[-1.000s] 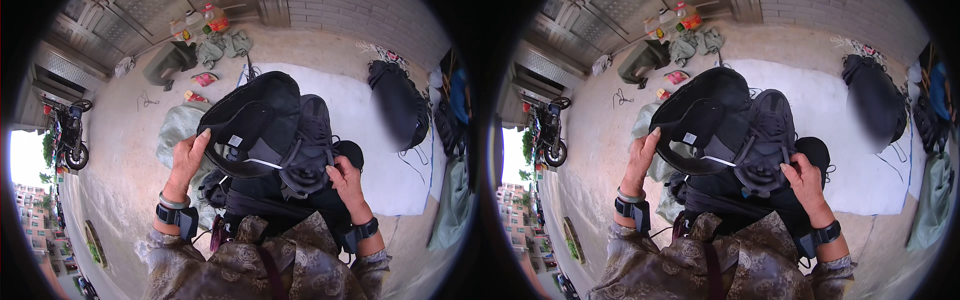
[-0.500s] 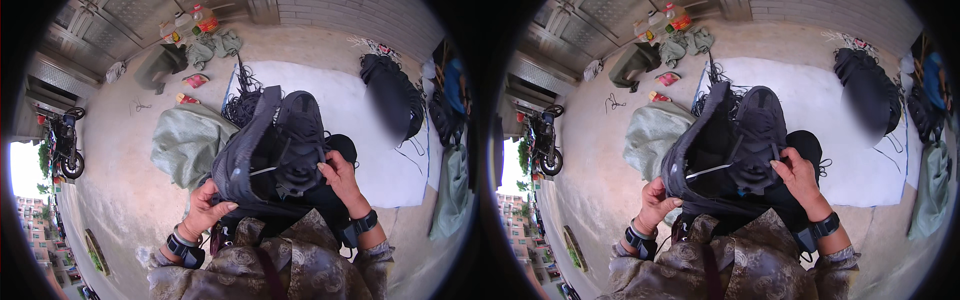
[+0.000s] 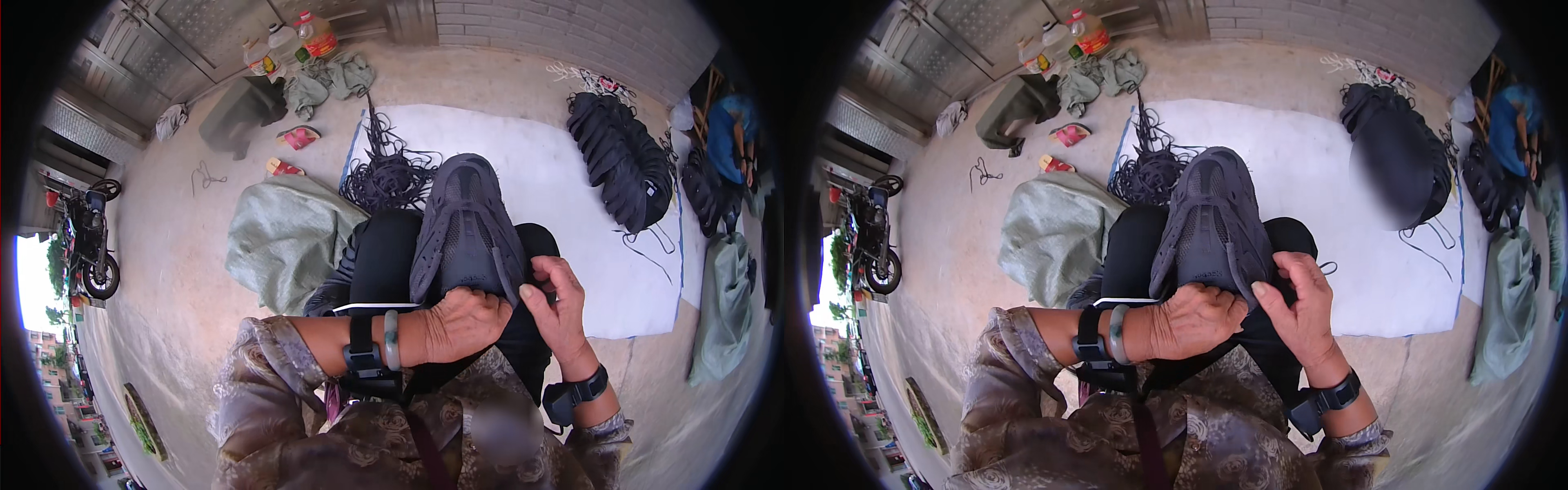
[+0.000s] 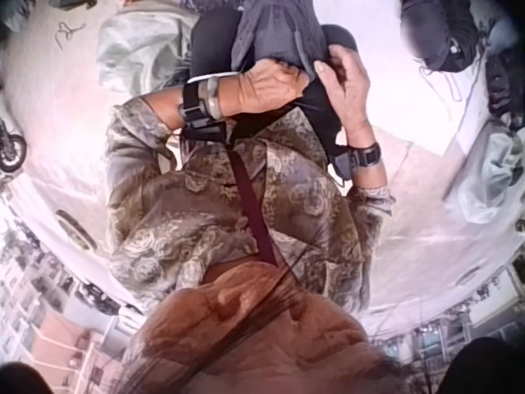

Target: Lacing a black sneaker while sitting in a shoe assembly area.

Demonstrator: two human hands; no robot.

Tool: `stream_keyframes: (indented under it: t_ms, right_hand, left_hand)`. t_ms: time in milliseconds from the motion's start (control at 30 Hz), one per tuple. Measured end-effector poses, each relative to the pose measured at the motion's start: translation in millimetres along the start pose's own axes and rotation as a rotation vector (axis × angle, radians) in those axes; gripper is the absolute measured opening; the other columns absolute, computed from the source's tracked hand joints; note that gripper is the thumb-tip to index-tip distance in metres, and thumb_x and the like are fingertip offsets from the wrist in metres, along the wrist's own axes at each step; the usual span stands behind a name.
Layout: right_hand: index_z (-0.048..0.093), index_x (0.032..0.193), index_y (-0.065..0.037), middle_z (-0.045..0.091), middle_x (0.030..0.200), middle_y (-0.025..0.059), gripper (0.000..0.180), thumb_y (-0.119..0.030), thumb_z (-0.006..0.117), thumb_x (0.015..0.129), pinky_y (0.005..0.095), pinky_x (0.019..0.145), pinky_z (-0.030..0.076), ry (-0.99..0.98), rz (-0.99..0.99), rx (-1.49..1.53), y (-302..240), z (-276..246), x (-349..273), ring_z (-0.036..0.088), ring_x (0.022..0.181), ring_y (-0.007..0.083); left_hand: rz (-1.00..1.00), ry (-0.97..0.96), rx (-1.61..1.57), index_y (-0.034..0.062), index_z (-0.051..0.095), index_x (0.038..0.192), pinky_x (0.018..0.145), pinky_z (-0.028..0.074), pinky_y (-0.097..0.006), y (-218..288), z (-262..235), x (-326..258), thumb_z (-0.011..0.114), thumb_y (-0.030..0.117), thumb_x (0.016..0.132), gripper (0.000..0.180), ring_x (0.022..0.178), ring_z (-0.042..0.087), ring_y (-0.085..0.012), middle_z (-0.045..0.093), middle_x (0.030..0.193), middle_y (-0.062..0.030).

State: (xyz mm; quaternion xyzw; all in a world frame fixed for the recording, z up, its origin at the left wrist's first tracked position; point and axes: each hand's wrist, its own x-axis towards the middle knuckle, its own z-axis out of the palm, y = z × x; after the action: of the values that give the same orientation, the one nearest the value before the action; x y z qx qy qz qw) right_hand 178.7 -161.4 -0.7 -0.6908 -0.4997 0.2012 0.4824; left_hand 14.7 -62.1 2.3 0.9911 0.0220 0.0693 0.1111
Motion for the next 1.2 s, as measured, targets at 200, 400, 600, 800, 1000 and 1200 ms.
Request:
stream_keyframes:
  t_ms: [200,400,600,800,1000,1200]
  right_hand:
    - [0.059,0.103,0.005,0.060,0.096,0.0207,0.050,-0.031,0.073,0.071,0.0403,0.074,0.050,-0.026,-0.284,-0.384,-10.9,8.0,-0.2,0.060,0.085,0.0363]
    - [0.059,0.100,0.005,0.061,0.092,0.0195,0.047,-0.031,0.072,0.071,0.0412,0.071,0.050,-0.033,-0.308,-0.425,-6.6,8.4,0.6,0.060,0.081,0.0360]
    - [0.061,0.099,0.003,0.061,0.092,0.0174,0.043,-0.028,0.071,0.070,0.0401,0.069,0.050,0.004,-0.372,-0.416,-7.5,12.1,0.3,0.060,0.076,0.0344]
    - [0.063,0.099,0.004,0.065,0.091,0.0186,0.033,-0.015,0.063,0.073,0.0384,0.070,0.050,0.006,-0.169,-0.220,9.7,19.8,-3.8,0.063,0.078,0.0336]
    - [0.064,0.097,0.002,0.066,0.091,0.0143,0.027,-0.016,0.060,0.077,0.0370,0.074,0.047,-0.087,-0.204,-0.250,28.5,-3.0,-7.6,0.063,0.082,0.0290]
    - [0.062,0.097,-0.001,0.063,0.088,0.0111,0.028,-0.024,0.062,0.080,0.0362,0.074,0.044,-0.147,-0.254,-0.202,29.9,4.1,-11.1,0.061,0.081,0.0264]
  left_hand:
    - [0.353,0.170,-0.181,0.0012,0.058,0.086,0.051,0.044,-0.030,-14.2,-28.9,-13.8,0.070,0.018,0.072,0.025,0.061,0.054,-0.0173,0.052,0.072,-0.0048]
    - [-0.307,0.383,-0.113,-0.0014,0.052,0.103,0.068,0.047,-0.039,-34.1,-31.8,-55.8,0.075,0.022,0.070,0.047,0.077,0.058,-0.0328,0.056,0.093,-0.0157]
    - [-0.514,0.280,-0.308,-0.0016,0.050,0.104,0.050,0.047,-0.040,-41.4,-6.6,-67.9,0.059,0.011,0.087,0.022,0.055,0.059,-0.0348,0.055,0.059,-0.0150]
    - [-0.446,0.237,-0.157,-0.0047,0.051,0.103,0.048,0.046,-0.039,-45.5,-36.9,-33.6,0.060,0.016,0.087,0.027,0.052,0.060,-0.0311,0.056,0.057,-0.0139]
    - [-0.475,0.106,-0.353,-0.0058,0.043,0.114,0.049,0.047,-0.043,-47.0,-13.4,-33.8,0.056,0.015,0.090,0.034,0.053,0.060,-0.0350,0.057,0.057,-0.0178]
    - [-0.562,-0.073,-0.420,-0.0075,0.035,0.123,0.054,0.046,-0.050,-47.2,-20.6,-46.7,0.051,0.013,0.091,0.042,0.059,0.058,-0.0457,0.056,0.062,-0.0260]
